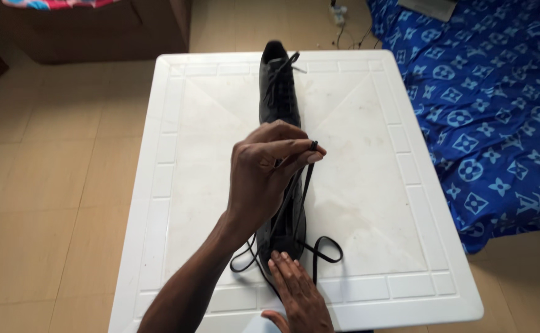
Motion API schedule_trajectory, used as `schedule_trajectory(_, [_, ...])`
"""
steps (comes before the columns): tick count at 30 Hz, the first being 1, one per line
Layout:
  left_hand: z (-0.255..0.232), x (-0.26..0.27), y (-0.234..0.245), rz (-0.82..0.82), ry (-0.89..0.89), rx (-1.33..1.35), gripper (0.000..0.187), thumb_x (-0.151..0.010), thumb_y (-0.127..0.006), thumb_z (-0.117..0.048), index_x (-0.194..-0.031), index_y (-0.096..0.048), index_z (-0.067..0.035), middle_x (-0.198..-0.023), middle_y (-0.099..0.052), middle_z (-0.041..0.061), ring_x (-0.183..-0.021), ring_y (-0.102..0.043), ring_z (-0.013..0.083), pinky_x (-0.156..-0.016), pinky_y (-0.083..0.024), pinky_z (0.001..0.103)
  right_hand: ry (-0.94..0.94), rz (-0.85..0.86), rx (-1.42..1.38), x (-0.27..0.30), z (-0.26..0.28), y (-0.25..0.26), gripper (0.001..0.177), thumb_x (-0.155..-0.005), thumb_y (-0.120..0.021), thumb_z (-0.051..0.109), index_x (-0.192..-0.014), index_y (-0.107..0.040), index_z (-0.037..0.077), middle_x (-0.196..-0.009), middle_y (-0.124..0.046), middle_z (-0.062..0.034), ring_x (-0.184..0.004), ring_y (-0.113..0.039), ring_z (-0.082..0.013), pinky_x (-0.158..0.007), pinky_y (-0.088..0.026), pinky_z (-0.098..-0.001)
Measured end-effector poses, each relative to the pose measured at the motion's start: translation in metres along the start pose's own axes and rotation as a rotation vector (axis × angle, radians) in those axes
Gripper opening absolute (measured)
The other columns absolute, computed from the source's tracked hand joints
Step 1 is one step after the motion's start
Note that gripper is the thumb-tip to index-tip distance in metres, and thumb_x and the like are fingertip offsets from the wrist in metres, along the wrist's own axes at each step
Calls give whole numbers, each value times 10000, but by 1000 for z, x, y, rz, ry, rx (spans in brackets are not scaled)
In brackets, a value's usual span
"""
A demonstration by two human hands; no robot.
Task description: The person removes the laces from a black Adidas shoe, then re-laces it through the eyelets and ties a knot. The task is performed on a white table with a second shoe visible nearby.
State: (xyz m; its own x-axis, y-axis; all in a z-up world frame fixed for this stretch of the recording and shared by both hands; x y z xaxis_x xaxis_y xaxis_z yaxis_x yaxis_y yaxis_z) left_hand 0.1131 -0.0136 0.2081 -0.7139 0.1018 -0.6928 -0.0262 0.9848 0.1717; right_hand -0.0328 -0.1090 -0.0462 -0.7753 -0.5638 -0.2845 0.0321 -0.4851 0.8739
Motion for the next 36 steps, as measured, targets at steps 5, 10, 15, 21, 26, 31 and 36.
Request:
schedule_trajectory(5, [-34,-37,3,4,-107,-177,87,-945,-753,-196,-960,-800,-125,-895,-741,5,-813,-693,112,-664,-565,285,-43,-38,117,3,-19,-29,977,-816,-561,647,-1528,-313,26,-1581,-330,-147,-1476,-281,-283,-1204,-233,-479])
schedule_trajectory(10, [-71,-63,7,-41,-231,-247,119,-948,-758,-221,-955,-802,-111,-865,-739,12,-791,-665,126,-669,-517,316,50,-112,487,17,-24,-47,630,-952,-426,334,-1512,-390,48,-1600,-360,-111,-1488,-340,-221,-1216,-278,-422])
schedule_trajectory(15, [-100,-76,3,-65,-356,-284,109,-964,-758,-210,-992,-794,-112,-917,-738,15,-838,-673,132,-706,-527,321,28,-104,401,10,-30,-53,476,-1063,-343,161,-1516,-414,34,-1630,-359,-116,-1492,-378,-237,-1199,-349,-407])
schedule_trajectory(21, [-104,-93,12,-117,-538,-280,153,-1092,-677,-231,-1106,-762,-104,-910,-719,15,-767,-689,110,-664,-540,279,-16,24,21,-11,0,1,921,-829,-723,440,-1489,-325,-65,-1584,-286,-230,-1466,-261,-383,-1153,-297,-494])
schedule_trajectory(26, [-73,-81,11,-98,-464,-227,236,-1106,-667,-264,-1004,-691,-52,-722,-596,25,-555,-541,105,-531,-405,272,-95,137,-125,-6,23,27,949,-746,-860,249,-1493,-358,-51,-1605,-249,-220,-1489,-196,-399,-1185,-259,-506])
schedule_trajectory(31, [-36,-59,9,-30,-426,-173,233,-1121,-609,-222,-957,-681,-74,-611,-520,-10,-495,-471,76,-458,-359,235,-12,-166,-175,10,23,40,496,-825,-838,232,-1278,-680,102,-1423,-512,-129,-1399,-415,-350,-1128,-398,-475])
schedule_trajectory(36, [-11,-31,-4,39,-415,-583,195,-1072,-689,-138,-892,-660,-67,-538,-458,-44,-434,-419,59,-425,-342,239,-126,-167,-110,25,6,28,351,-800,-834,173,-1118,-744,57,-1124,-656,-99,-1139,-553,-304,-950,-468,-469])
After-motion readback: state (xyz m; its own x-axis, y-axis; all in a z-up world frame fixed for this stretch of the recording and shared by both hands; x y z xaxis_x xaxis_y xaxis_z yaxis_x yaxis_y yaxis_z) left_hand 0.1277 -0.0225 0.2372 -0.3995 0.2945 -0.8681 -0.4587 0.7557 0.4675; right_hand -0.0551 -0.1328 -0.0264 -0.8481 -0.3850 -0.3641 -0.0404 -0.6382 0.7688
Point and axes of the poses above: each hand's wrist, its own x-axis away from the middle knuckle, its own y-axis out of the back of the hand, z = x × y, the point moved 8 cm from there along -x, towards the middle knuckle
